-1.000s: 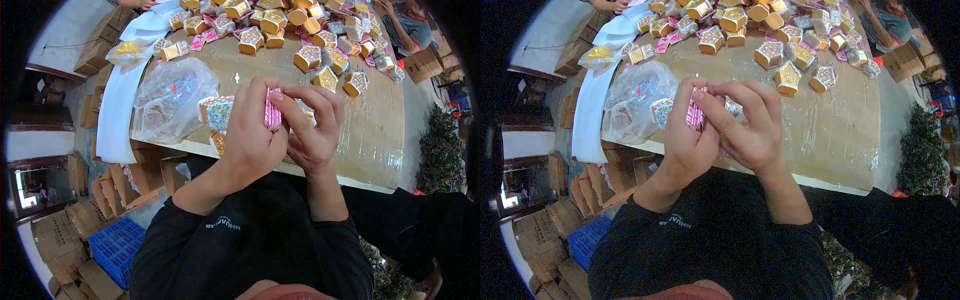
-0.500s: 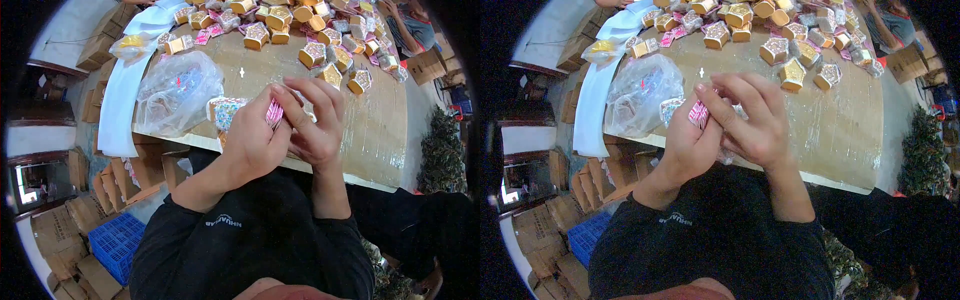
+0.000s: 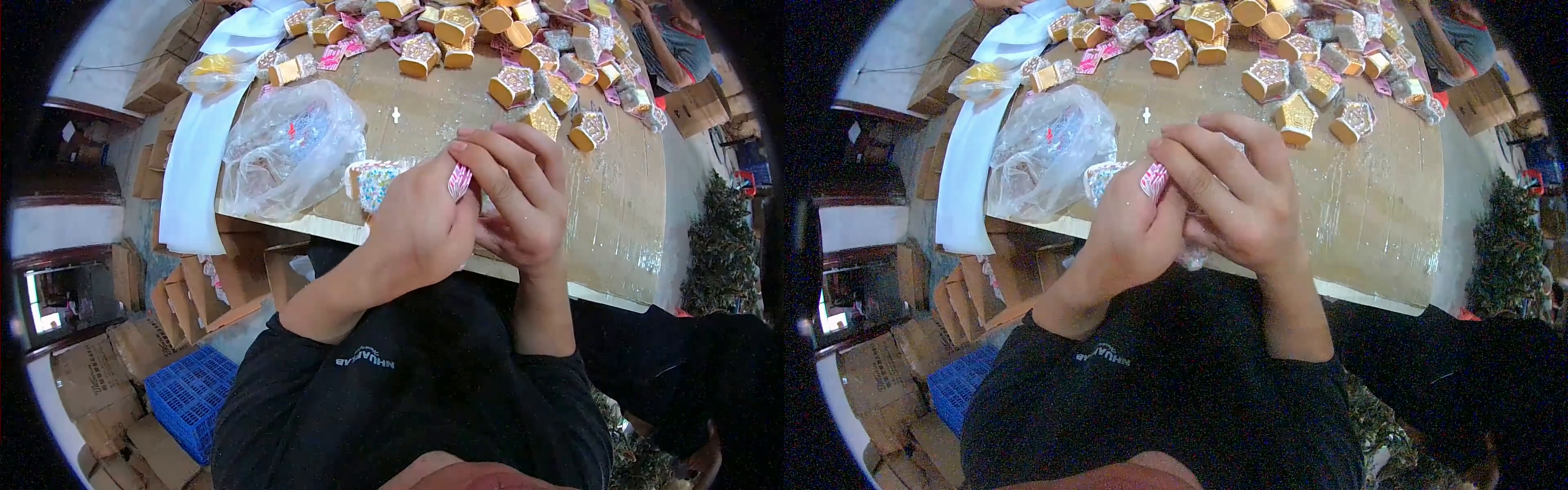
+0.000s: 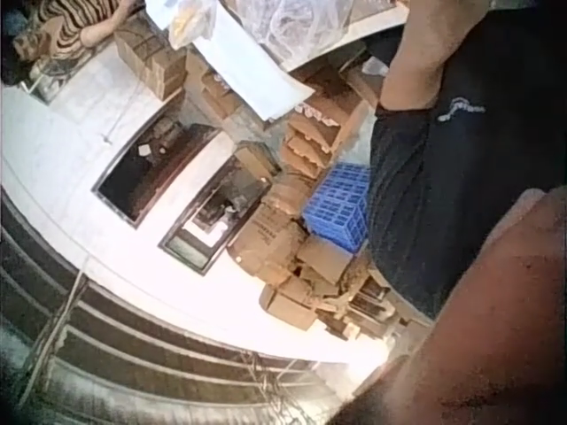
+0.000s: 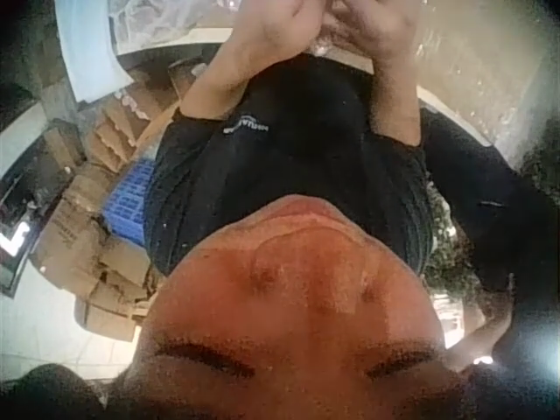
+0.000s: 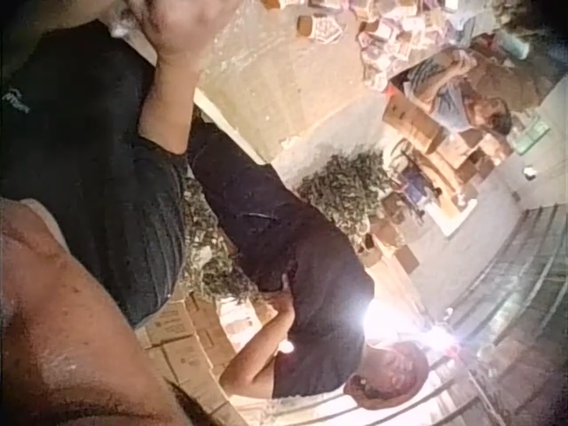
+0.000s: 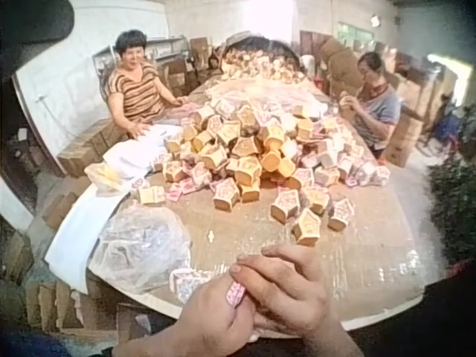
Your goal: Packaging and labeling small house-shaped ornaments into plastic bags using pink ribbons and tags.
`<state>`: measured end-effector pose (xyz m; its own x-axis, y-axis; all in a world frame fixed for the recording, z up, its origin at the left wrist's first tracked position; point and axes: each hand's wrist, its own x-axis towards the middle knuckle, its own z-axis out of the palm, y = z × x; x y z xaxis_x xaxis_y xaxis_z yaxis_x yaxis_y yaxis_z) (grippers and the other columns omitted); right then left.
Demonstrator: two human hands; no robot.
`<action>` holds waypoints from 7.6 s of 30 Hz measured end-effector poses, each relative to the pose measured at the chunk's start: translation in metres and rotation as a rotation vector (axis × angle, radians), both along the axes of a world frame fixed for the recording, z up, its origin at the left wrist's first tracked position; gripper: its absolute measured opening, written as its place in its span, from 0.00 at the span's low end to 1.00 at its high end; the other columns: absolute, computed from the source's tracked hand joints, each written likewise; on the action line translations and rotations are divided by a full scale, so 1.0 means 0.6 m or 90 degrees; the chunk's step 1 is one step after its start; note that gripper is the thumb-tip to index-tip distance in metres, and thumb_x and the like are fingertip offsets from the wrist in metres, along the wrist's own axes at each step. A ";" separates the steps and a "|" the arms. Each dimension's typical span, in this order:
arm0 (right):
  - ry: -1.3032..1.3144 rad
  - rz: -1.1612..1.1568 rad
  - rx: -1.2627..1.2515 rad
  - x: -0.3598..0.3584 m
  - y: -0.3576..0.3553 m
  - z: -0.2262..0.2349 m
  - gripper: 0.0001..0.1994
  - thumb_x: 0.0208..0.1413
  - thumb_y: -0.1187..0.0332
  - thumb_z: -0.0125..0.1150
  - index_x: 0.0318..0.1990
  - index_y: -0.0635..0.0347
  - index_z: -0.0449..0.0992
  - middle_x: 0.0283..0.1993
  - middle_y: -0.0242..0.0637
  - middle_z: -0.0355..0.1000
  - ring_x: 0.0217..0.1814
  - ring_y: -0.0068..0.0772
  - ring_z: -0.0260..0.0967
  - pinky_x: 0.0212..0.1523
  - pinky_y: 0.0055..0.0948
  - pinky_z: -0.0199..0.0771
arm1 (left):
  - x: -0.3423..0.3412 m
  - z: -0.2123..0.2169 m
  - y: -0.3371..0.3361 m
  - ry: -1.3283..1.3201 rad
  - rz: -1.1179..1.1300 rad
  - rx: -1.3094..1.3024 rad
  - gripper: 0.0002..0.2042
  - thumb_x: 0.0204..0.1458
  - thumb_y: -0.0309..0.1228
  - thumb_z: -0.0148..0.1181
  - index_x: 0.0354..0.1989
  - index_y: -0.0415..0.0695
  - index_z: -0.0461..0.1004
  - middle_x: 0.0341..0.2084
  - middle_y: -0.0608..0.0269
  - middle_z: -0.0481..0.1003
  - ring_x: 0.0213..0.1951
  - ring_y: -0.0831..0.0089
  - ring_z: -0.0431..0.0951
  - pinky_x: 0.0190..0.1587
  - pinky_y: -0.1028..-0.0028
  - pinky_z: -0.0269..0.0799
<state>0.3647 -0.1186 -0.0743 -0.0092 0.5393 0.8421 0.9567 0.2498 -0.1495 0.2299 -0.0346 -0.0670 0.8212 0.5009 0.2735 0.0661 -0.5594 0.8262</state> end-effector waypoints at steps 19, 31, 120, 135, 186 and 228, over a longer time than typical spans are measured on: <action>0.030 0.012 0.021 -0.005 -0.004 -0.004 0.18 0.46 0.61 0.66 0.46 0.53 0.82 0.46 0.37 0.76 0.46 0.40 0.71 0.45 0.35 0.74 | 0.005 -0.016 0.017 -0.193 -0.042 0.003 0.19 0.46 0.19 0.52 0.50 0.38 0.68 0.32 0.45 0.75 0.36 0.43 0.77 0.36 0.59 0.73; 0.306 -0.595 -0.337 0.414 -0.023 -0.066 0.25 0.54 0.51 0.62 0.42 0.71 0.78 0.42 0.54 0.78 0.46 0.47 0.77 0.47 0.41 0.74 | -0.043 -0.030 0.035 -0.278 -0.116 -0.371 0.07 0.67 0.27 0.42 0.40 0.37 0.66 0.29 0.59 0.72 0.36 0.72 0.74 0.45 0.71 0.71; 0.018 0.075 -0.095 -0.026 0.021 0.018 0.24 0.41 0.58 0.68 0.47 0.61 0.80 0.51 0.38 0.76 0.46 0.42 0.71 0.48 0.36 0.73 | -0.015 -0.018 0.025 -0.184 -0.011 -0.362 0.16 0.51 0.26 0.57 0.49 0.37 0.69 0.32 0.55 0.77 0.34 0.71 0.76 0.39 0.71 0.72; 0.006 0.095 -0.148 -0.032 0.024 0.016 0.28 0.40 0.63 0.64 0.53 0.63 0.75 0.53 0.40 0.75 0.51 0.42 0.71 0.49 0.36 0.71 | -0.024 -0.026 0.019 -0.069 -0.007 -0.369 0.11 0.64 0.26 0.41 0.49 0.39 0.69 0.36 0.62 0.76 0.39 0.76 0.76 0.39 0.74 0.74; 0.348 0.079 -0.210 -0.056 -0.021 0.059 0.24 0.44 0.60 0.75 0.45 0.62 0.72 0.42 0.47 0.67 0.41 0.48 0.69 0.40 0.38 0.72 | -0.016 0.001 0.016 -0.085 -0.075 -0.020 0.16 0.46 0.32 0.65 0.42 0.41 0.71 0.31 0.51 0.74 0.32 0.51 0.75 0.33 0.62 0.70; 0.032 0.137 -0.359 -0.042 0.013 0.102 0.22 0.40 0.59 0.74 0.42 0.59 0.76 0.32 0.38 0.69 0.30 0.38 0.68 0.29 0.31 0.67 | -0.036 -0.059 0.086 -0.157 -0.283 0.068 0.23 0.40 0.33 0.69 0.43 0.40 0.67 0.37 0.51 0.69 0.44 0.50 0.69 0.51 0.58 0.63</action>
<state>0.3397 -0.1106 -0.0133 -0.1353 0.8930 0.4293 0.8820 0.3060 -0.3585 0.2085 0.0172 -0.1021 0.8529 0.0776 0.5163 -0.3862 -0.5716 0.7239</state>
